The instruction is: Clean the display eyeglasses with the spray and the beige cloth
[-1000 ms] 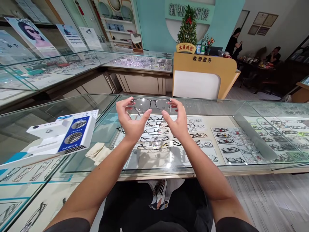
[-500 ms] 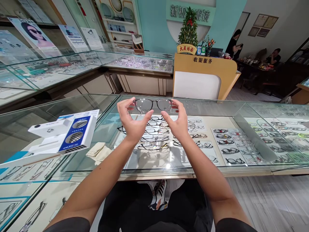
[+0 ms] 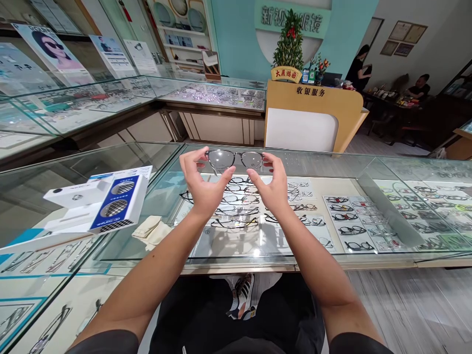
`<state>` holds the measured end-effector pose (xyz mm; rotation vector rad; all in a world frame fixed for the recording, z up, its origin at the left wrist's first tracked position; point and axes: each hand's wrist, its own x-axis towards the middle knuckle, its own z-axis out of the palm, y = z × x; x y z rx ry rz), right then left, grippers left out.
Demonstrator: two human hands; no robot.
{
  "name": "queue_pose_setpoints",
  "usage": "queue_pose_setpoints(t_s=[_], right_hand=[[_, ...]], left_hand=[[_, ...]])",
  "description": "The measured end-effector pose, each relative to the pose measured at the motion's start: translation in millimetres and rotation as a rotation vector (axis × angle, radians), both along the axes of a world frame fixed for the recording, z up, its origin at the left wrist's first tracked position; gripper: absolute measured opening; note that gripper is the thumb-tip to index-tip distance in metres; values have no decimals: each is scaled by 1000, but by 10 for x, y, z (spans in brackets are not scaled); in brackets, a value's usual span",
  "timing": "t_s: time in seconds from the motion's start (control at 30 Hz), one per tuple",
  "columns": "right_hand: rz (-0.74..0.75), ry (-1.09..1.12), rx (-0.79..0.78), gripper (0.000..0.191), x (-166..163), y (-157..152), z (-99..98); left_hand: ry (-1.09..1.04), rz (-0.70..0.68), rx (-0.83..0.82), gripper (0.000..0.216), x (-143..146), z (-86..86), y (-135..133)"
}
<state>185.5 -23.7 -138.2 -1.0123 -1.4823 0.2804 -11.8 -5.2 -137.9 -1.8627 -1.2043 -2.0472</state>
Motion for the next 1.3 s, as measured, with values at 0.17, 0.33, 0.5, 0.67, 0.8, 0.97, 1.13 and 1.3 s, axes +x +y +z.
queue_pose_setpoints(t_s=[0.17,0.33,0.5,0.67,0.8,0.97,1.13,1.3], right_hand=[[-123,-33,106,58,12,-3,19],[-182,-84,202,57,24,-11,43],[-195,-115,214,58,34,-20,50],[-176,-100,232,58,43,-14,56],[-200,-118,201,59,48,-11,57],[-183,-91,157,58,45,-21,54],[-155,-64,115,58,42,-18,50],[-108,-71,48,59,41,2,21]], left_hand=[[-44,-68,-154,69,9,-22,18],[-51,-118,-217,67,30,-20,5],[-44,-131,-246,66,31,-21,7],[-44,-165,-262,65,30,-27,11],[-59,-175,-264,64,34,-26,1],[-68,-130,-215,65,38,-19,-8],[-55,-86,-151,67,33,-12,-5],[-27,-9,-81,73,16,-4,-8]])
